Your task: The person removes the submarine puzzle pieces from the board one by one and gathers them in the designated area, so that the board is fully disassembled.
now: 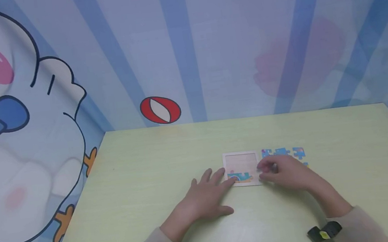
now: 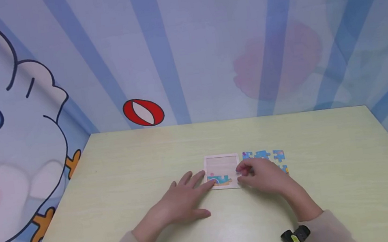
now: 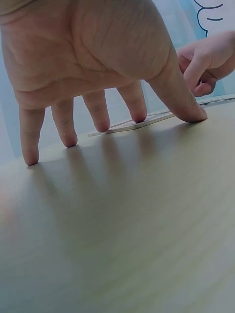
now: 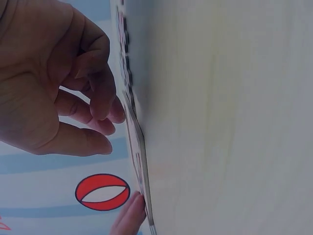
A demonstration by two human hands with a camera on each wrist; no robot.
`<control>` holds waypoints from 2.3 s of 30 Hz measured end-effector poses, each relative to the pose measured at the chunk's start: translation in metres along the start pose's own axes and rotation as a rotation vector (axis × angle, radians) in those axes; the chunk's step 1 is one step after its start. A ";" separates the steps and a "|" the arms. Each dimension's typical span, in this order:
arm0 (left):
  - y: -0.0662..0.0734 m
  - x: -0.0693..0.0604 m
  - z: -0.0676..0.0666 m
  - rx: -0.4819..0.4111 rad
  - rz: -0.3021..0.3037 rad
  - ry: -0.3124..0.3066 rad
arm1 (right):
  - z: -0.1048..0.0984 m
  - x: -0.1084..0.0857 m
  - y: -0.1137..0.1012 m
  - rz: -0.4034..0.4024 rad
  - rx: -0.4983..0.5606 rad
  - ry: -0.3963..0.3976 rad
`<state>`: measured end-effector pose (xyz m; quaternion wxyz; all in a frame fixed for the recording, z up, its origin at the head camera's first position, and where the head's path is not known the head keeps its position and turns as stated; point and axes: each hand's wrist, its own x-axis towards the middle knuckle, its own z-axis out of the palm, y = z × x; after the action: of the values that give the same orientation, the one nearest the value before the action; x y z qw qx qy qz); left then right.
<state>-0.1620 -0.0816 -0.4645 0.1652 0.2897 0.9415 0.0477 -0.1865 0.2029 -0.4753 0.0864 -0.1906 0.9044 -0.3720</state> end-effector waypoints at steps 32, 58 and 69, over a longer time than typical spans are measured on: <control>-0.001 0.001 0.001 0.047 0.007 0.001 | 0.024 0.022 -0.018 0.112 -0.030 -0.040; -0.001 0.002 0.004 0.027 0.000 -0.005 | 0.000 0.007 0.000 0.106 0.066 -0.006; 0.000 0.001 0.002 0.021 0.004 -0.004 | -0.019 -0.017 0.019 0.078 0.028 -0.009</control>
<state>-0.1621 -0.0815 -0.4671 0.1640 0.2933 0.9411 0.0378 -0.1819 0.2348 -0.4751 0.1074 -0.1558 0.9055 -0.3799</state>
